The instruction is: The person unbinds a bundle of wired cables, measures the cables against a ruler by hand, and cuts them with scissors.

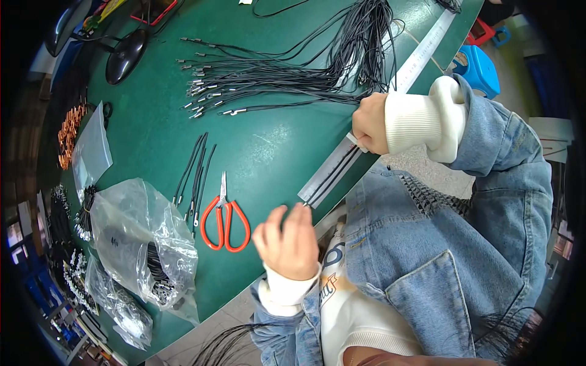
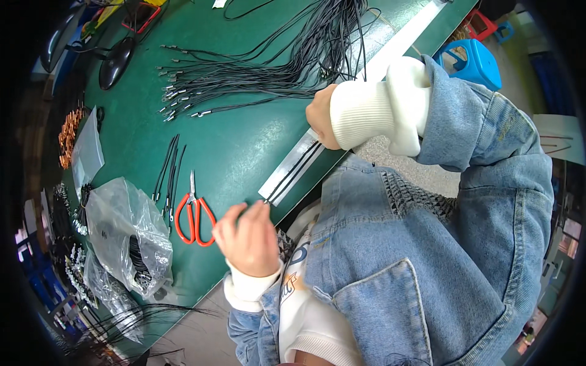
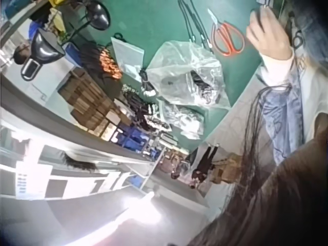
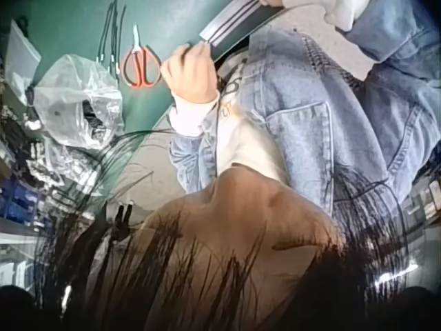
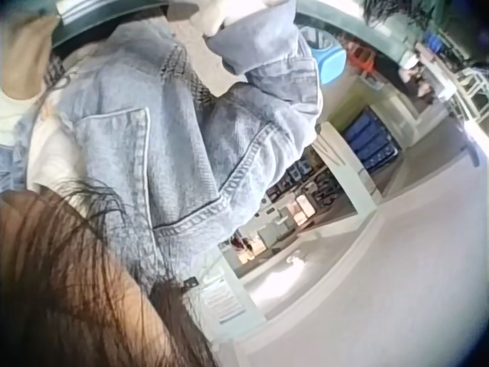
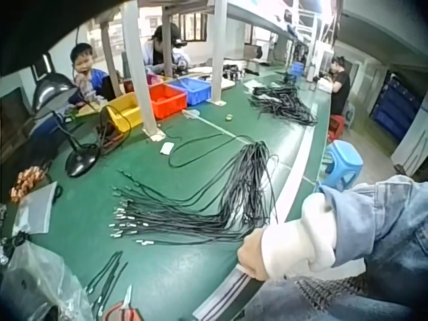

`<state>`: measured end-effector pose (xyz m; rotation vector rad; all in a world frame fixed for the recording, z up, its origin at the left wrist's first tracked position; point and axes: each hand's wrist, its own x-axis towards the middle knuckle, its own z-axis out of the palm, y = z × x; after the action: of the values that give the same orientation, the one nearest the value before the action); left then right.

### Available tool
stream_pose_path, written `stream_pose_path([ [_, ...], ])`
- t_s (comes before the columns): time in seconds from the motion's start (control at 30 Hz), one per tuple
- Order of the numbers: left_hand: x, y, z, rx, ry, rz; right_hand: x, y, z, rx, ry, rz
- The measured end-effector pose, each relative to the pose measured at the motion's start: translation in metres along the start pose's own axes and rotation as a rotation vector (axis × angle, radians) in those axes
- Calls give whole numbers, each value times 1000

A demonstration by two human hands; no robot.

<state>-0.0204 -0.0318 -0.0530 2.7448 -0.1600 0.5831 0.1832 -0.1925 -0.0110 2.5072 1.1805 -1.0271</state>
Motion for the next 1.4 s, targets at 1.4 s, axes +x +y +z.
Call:
stream_pose_path([
  [1.4, 50, 54, 9, -951, -420, -586, -23, 26, -10, 735, 133, -627],
])
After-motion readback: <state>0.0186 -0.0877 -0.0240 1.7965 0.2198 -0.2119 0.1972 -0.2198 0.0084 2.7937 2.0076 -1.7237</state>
